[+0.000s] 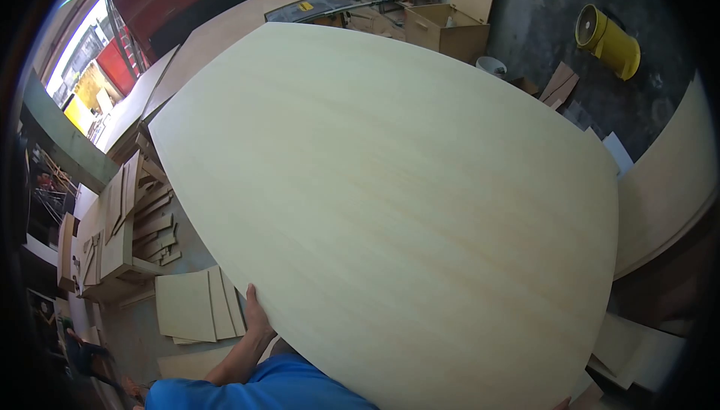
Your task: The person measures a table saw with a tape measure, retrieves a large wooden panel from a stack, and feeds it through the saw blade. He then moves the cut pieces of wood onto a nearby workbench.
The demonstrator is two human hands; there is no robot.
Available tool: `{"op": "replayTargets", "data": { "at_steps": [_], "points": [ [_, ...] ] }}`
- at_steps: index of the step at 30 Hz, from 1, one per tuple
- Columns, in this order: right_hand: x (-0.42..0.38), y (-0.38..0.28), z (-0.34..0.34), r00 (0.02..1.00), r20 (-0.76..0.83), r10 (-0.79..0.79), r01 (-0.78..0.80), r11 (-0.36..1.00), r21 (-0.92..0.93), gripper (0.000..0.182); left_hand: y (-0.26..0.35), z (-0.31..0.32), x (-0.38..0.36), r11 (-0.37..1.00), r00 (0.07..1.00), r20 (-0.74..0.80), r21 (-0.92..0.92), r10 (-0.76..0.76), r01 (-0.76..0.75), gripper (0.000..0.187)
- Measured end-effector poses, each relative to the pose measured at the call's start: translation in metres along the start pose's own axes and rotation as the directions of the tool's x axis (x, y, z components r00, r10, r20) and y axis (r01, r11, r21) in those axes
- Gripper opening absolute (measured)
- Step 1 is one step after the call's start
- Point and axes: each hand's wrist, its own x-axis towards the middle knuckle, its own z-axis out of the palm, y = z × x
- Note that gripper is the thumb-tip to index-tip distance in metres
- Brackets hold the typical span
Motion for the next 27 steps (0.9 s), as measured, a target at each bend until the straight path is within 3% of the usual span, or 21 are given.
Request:
{"op": "replayTargets", "data": {
  "at_steps": [5,8,11,14,17,21,22,23,24,26,27],
  "points": [
    [-0.017,0.035,-0.014,0.997,-0.010,0.071,-0.071,0.997,-0.023,0.070,-0.010,0.013,-0.003,0.999,1.000,-0.001,0.048,-0.007,0.007,0.071],
    [-0.029,0.046,-0.014,0.996,-0.001,0.089,-0.089,0.996,-0.029,0.070,-0.015,0.023,0.002,1.000,1.000,0.025,-0.031,-0.005,0.006,0.070],
    [-0.037,0.055,-0.012,0.996,0.021,0.092,-0.092,0.995,-0.029,0.071,-0.013,0.023,0.010,1.000,0.998,0.053,0.013,0.017,-0.018,0.069],
    [-0.040,0.065,-0.011,0.995,0.035,0.092,-0.092,0.996,0.001,0.071,-0.002,0.018,0.030,0.997,1.000,-0.017,0.075,-0.003,0.004,0.069],
    [-0.044,0.081,-0.025,0.995,0.032,0.095,-0.096,0.995,0.018,0.071,0.012,0.008,0.049,0.992,0.999,0.048,0.128,-0.025,0.019,0.070],
    [-0.062,0.102,-0.016,0.997,0.064,0.039,-0.044,0.996,0.079,0.071,0.033,-0.006,0.075,0.975,0.999,-0.033,0.221,0.038,-0.030,0.069],
    [-0.088,0.083,-0.014,0.998,0.064,0.029,-0.032,0.998,0.056,0.071,0.033,-0.014,0.079,0.971,0.998,0.039,0.231,0.054,-0.061,0.071],
    [-0.130,0.025,-0.020,0.996,0.066,0.054,-0.056,0.998,0.021,0.070,0.036,-0.018,0.079,0.970,0.997,0.069,0.241,0.025,-0.041,0.070],
    [-0.134,0.035,-0.015,0.997,0.040,0.061,-0.062,0.998,0.028,0.064,0.041,-0.019,0.078,0.977,0.995,0.095,0.211,-0.033,0.012,0.069],
    [-0.157,0.025,-0.023,0.978,0.003,0.208,-0.207,0.974,-0.095,0.072,0.059,-0.041,0.095,0.972,0.955,0.224,0.175,-0.193,0.155,0.066],
    [-0.167,0.032,-0.026,0.981,-0.037,0.192,-0.196,0.964,-0.182,0.076,0.075,-0.035,0.087,0.955,0.937,0.227,0.196,-0.266,0.224,0.065]
  ]
}}
